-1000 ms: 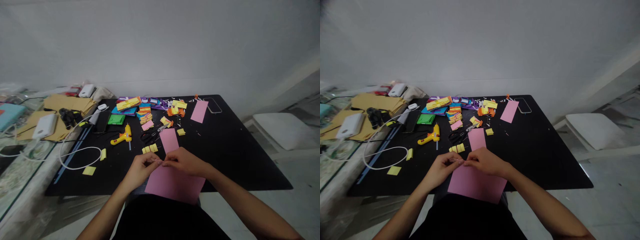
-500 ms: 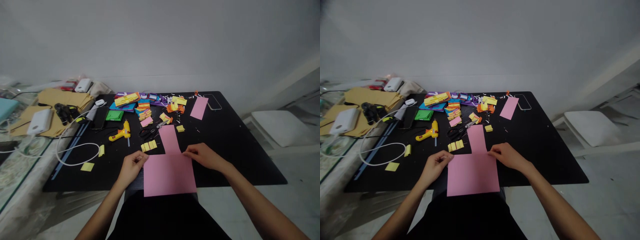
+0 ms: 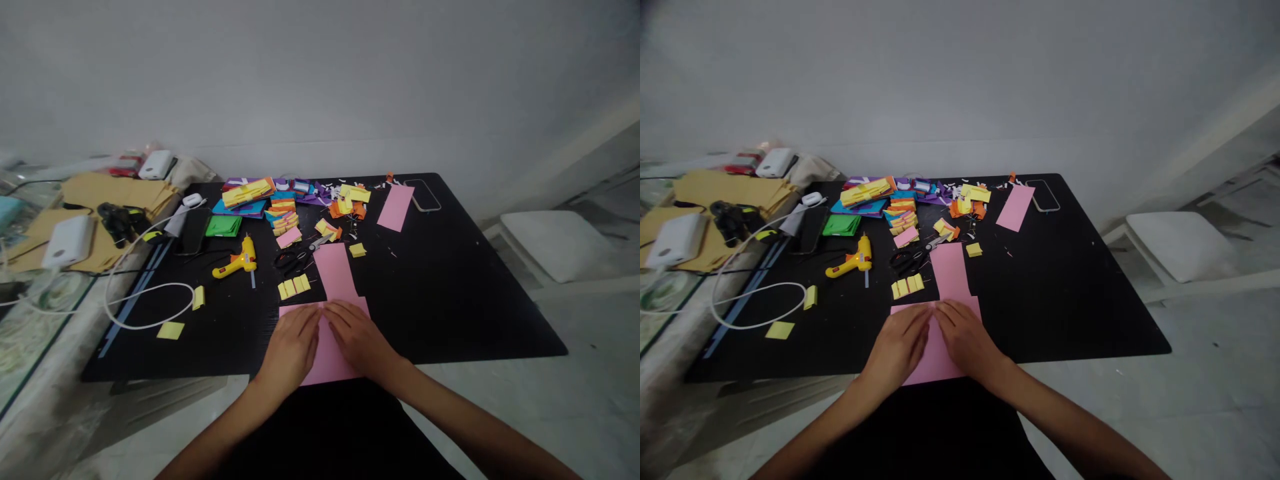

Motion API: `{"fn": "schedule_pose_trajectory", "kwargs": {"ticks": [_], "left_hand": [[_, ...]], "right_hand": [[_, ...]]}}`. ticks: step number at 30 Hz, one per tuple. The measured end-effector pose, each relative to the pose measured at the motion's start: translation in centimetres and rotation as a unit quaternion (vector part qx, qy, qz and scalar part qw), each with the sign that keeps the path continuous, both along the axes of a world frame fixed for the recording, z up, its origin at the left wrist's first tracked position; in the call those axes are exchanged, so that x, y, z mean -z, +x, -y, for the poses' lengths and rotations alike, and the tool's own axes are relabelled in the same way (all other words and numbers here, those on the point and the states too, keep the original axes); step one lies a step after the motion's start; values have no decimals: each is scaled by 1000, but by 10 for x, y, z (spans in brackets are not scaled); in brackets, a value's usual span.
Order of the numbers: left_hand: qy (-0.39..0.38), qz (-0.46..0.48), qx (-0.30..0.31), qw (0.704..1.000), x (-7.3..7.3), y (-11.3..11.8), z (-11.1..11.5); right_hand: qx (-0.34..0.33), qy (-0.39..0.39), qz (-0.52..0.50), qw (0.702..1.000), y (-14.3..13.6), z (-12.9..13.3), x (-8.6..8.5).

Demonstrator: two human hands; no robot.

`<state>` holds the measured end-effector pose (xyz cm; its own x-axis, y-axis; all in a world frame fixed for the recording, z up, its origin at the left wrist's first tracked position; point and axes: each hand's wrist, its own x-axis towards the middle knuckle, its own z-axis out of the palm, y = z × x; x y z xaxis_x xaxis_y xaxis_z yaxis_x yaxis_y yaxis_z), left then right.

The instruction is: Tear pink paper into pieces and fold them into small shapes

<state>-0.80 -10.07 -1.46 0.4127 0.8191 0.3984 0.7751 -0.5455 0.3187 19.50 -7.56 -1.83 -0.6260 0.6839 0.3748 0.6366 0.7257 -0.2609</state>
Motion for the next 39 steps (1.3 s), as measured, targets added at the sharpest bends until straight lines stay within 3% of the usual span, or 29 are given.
{"fn": "schedule_pose_trajectory", "kwargs": {"ticks": [7,18,26,30,36,39], "left_hand": [[-13,-27,0,1000,17,1,0],[-37,-26,-30,999,11,6,-1],[-42,-44,-87,994,3,-34,9],[-21,-59,-97,993,8,-39,13],[-8,-59,-104,993,12,-35,12],[-11,-60,-103,993,12,-36,14]], "right_hand": [[24,-27,-7,999,-1,-2,5],[145,-56,-11,988,48,4,1],[158,-66,-15,985,51,4,-1],[178,-34,-33,983,26,-4,-6],[163,-137,24,977,-51,-21,-13],[173,-168,47,969,-69,-26,-15]]}}
